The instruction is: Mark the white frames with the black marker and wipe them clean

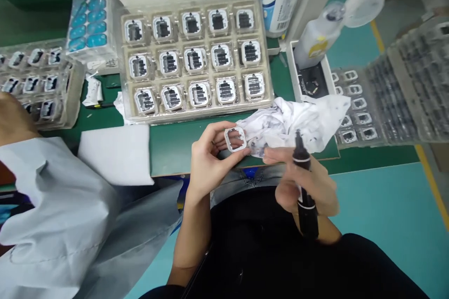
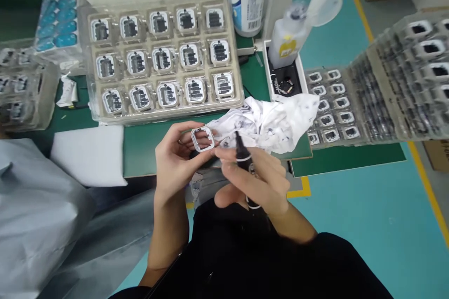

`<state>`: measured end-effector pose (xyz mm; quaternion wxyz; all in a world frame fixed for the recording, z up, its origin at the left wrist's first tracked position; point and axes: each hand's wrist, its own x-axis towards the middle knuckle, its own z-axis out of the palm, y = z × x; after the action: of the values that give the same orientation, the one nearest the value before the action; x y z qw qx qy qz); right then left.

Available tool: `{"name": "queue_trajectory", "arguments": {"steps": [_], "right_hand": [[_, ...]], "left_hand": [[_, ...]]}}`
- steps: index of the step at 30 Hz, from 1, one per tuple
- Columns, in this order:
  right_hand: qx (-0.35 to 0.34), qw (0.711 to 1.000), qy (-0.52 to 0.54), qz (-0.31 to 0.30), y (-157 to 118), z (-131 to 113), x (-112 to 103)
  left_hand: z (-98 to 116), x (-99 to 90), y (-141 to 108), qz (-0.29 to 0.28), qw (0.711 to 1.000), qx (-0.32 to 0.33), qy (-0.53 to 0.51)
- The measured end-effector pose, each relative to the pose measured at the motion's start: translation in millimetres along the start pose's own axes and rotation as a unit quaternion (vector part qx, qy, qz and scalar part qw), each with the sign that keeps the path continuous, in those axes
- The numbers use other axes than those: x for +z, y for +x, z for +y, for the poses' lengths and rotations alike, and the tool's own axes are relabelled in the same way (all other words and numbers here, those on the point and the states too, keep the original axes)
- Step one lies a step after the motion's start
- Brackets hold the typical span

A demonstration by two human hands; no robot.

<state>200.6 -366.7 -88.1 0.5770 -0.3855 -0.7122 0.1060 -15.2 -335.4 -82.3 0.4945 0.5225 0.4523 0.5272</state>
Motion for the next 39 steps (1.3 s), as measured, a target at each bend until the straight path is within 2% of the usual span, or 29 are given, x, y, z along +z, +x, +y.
{"name": "queue_trajectory", "arguments": {"steps": [2,3,5,6,7,9,13,16,18,20,23,28,31,35,39], "right_hand": [[-0.041,0.998,-0.021,0.044,12,2,-16],[-0.035,0.997,-0.04,0.049,18,8,-23],[-0.061,0.984,-0.105,0.13,29,23,-34],[-0.053,0.979,-0.146,0.131,34,30,-38],[-0.049,0.977,-0.172,0.115,39,35,-40],[-0.031,0.974,-0.22,0.046,45,38,-40],[-0.039,0.961,-0.266,-0.057,39,22,-27],[-0.023,0.953,-0.281,-0.109,26,11,-23],[-0.004,0.958,-0.263,-0.112,19,11,-24],[0.003,0.972,-0.217,-0.088,14,14,-28],[-0.008,0.99,-0.138,-0.014,7,22,-33],[0.028,0.991,-0.053,0.121,-14,28,-34],[0.039,0.981,-0.053,0.182,-22,29,-33],[0.015,0.967,-0.07,0.246,-22,33,-35],[-0.012,0.964,-0.1,0.247,-31,40,-40]], "left_hand": [[-1,-0.2,-1,-0.004,1.0,0.009,0.019],[-2,-0.2,-1,-0.006,0.999,0.015,0.031],[-4,-0.4,-1,-0.011,0.998,0.026,0.056],[-4,-0.5,-1,-0.015,0.997,0.031,0.064],[-5,-0.7,-1,-0.02,0.997,0.035,0.069],[-5,-0.8,0,-0.027,0.997,0.039,0.068],[-3,0.1,-1,-0.021,0.997,0.039,0.07],[-1,1.6,-1,-0.011,0.996,0.048,0.07],[0,2.2,-1,-0.01,0.996,0.056,0.07],[-1,2.1,-1,-0.012,0.995,0.061,0.077],[-3,1.1,-1,-0.017,0.994,0.069,0.086],[-7,-1.0,-4,-0.011,0.991,0.099,0.09],[-12,-2.0,-5,0.003,0.989,0.113,0.09],[-15,-0.4,-5,0.024,0.988,0.135,0.076],[-1,13.3,-10,0.011,0.988,0.139,0.067]]}}
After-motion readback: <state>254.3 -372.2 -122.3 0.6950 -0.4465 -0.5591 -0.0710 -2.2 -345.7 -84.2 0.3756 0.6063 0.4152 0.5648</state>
